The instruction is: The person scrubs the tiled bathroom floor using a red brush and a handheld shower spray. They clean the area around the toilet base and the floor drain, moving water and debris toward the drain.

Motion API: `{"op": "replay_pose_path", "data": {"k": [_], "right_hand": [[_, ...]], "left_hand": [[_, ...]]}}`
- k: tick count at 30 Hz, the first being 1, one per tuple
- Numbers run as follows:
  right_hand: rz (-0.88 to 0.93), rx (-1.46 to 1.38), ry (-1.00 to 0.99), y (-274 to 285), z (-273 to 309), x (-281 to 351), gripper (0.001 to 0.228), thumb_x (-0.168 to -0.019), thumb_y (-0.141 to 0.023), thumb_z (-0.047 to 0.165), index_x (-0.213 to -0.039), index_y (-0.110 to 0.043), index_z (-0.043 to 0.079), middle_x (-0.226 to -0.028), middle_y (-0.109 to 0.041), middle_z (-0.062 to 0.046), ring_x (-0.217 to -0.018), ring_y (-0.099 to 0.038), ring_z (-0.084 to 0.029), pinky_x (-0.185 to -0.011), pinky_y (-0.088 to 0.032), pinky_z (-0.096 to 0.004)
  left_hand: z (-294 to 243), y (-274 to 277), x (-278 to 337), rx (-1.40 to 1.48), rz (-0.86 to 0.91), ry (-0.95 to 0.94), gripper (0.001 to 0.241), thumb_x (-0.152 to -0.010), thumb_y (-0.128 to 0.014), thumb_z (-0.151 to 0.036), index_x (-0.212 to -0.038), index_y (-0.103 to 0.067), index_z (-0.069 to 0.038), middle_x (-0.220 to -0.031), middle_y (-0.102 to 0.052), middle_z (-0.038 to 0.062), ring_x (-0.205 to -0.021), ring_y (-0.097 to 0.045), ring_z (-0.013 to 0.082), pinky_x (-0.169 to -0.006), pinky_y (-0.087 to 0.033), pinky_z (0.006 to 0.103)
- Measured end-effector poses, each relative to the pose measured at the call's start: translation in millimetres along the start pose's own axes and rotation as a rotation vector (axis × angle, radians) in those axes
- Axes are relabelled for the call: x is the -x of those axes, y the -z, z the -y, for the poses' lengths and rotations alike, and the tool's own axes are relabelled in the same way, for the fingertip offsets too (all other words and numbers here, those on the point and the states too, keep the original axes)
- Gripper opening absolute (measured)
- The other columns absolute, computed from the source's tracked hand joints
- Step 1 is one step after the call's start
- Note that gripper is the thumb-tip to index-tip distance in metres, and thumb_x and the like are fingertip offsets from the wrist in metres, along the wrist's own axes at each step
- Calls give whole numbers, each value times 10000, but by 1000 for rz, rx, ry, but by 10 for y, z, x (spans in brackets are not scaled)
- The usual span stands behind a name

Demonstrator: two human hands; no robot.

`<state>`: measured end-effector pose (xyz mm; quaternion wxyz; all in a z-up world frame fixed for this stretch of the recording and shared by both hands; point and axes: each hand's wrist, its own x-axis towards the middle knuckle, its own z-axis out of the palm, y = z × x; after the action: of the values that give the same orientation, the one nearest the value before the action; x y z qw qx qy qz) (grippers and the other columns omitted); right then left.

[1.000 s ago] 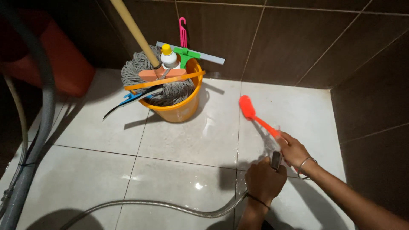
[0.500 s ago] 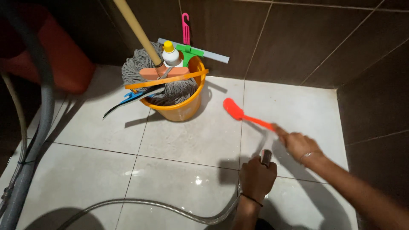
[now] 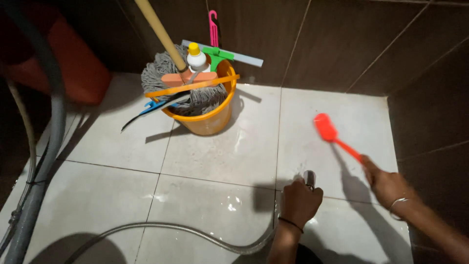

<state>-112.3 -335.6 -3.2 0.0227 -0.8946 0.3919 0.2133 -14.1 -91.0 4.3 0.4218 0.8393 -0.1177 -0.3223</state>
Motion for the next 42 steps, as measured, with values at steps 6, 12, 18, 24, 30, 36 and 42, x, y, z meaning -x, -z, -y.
{"op": "replay_pose_path", "data": {"k": [6,12,18,24,30,36,42], "right_hand": [[257,31,150,507,885,506,559,-1062,-281,470,-1606,-160,440,-1002,-780,-109,-885,-759,-268,-839,-542,-455],[144,105,93,538,763,-191,551,-1061,-216,536,-1606,-146,494,-1076,-759,-141,-922,-752,-315,-826,-561,-479],[148,-179,-188,504,98,-347,751,-1063,-18,649,-1443,-555,284,-1172,-750,-204,-1054,-724,-353,-979,-500,-559],[100,-67,-152,74,-223,75,474,-1078,-168,545,-1509,-318,419,-1021,-792,-227,-818,-796,-390,-737,-596,-545],[240,108,10,-107,84,733,617,-1051,-219,496,-1629,-18,422,-569,-604,31,-469,-606,-92,-477,-618,-260],[301,147,76,-133,289,730,646,-1033,-273,522,-1608,20,481,-1141,-753,-26,-1006,-771,-240,-828,-559,-440],[205,306,91,228,511,138,643,-1095,-242,445,-1654,75,404,-782,-684,-2,-537,-624,-82,-435,-587,-197]], "left_hand": [[149,-135,-53,113,45,-209,194,-820,-607,-150,-925,-530,-6,-725,-670,148,-598,-663,339,-595,-561,427],[193,-166,-143,57,87,-126,329,-856,-567,-305,-986,-677,-23,-865,-744,191,-749,-684,436,-717,-548,505],[57,-71,-111,115,161,-48,175,-923,-620,-244,-918,-642,-70,-720,-673,60,-555,-604,194,-532,-522,328],[47,-164,-72,84,72,-110,196,-882,-617,-262,-903,-640,-68,-721,-717,85,-544,-656,249,-507,-533,368],[28,-248,-33,-73,-1,-150,302,-900,-642,-329,-985,-609,-41,-826,-706,177,-693,-695,385,-631,-578,478],[-15,-234,-27,-33,3,-81,314,-895,-596,-349,-958,-625,-42,-790,-710,208,-698,-687,441,-654,-556,508],[2,-246,-86,-83,66,-99,295,-927,-602,-307,-984,-653,-22,-814,-725,170,-674,-711,356,-636,-574,438]]}}
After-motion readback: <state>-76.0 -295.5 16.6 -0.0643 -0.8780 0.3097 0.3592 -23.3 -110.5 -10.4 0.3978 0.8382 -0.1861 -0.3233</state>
